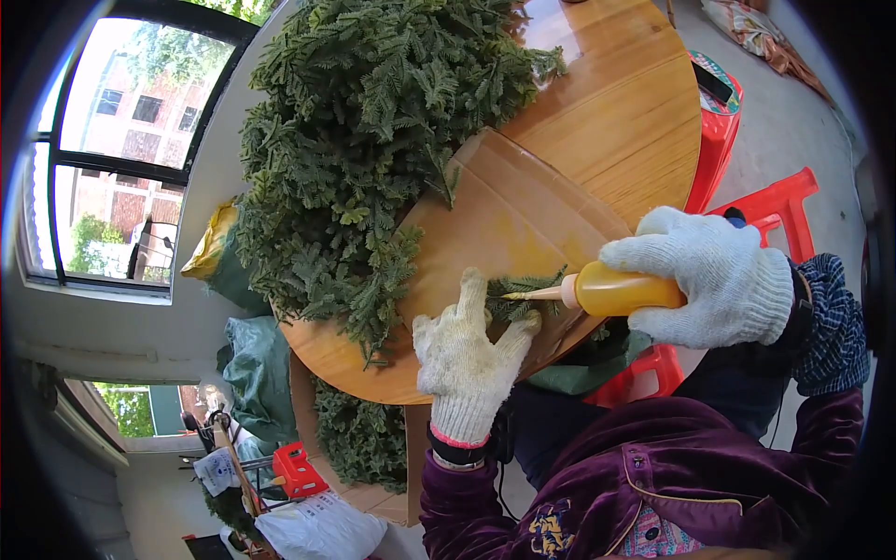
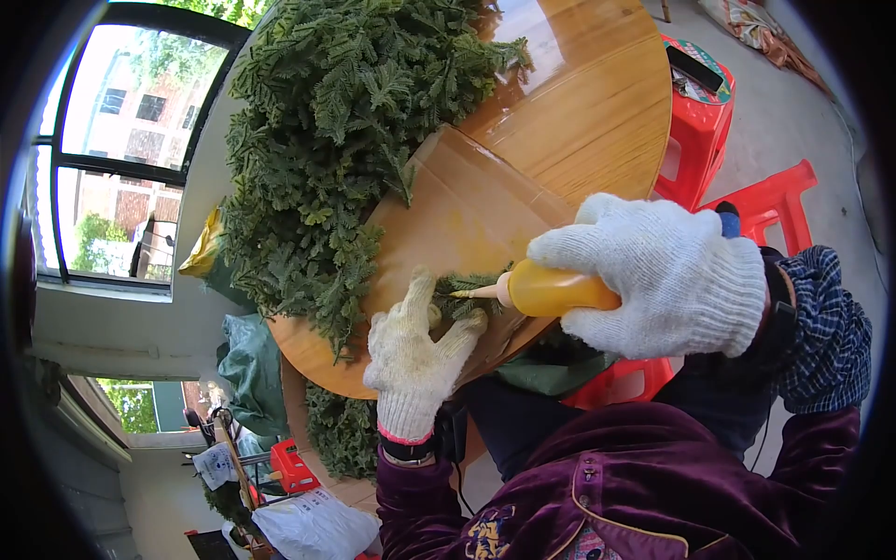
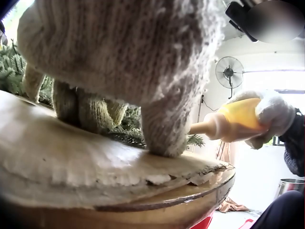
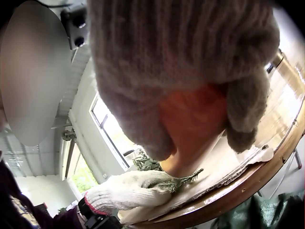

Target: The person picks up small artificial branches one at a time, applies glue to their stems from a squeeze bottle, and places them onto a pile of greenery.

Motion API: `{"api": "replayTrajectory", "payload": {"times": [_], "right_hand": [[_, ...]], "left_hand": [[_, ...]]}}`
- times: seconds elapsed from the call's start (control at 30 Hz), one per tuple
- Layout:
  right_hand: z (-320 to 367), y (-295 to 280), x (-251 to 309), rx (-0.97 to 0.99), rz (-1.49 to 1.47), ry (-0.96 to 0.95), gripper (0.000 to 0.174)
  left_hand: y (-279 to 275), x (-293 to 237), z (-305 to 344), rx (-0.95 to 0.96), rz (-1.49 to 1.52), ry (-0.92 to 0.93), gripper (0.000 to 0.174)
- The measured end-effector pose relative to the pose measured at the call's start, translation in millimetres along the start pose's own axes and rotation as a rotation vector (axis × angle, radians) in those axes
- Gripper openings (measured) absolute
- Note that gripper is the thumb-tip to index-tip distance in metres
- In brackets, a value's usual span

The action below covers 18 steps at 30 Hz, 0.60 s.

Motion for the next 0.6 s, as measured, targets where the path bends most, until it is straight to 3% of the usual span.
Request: {"api": "replayTrajectory", "payload": {"times": [0.33, 0.6], "right_hand": [[0, -10, 6, 0.092, 0.038, 0.085, 0.056], [0, -18, -19, 0.075, -0.074, 0.005, 0.057]], "left_hand": [[0, 3, 2, -0.013, -0.043, 0.042, 0.076], [-2, 1, 1, -0.027, -0.019, 0.058, 0.074]]}}
Point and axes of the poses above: each hand's wrist, its own z-axis away from the middle knuckle, its own y-axis out of the palm, x = y × z, the point moved 2 cm from there along -z, towards the middle knuckle, and after that the axes turned 2 degrees about -z, right-handed, at the moved point
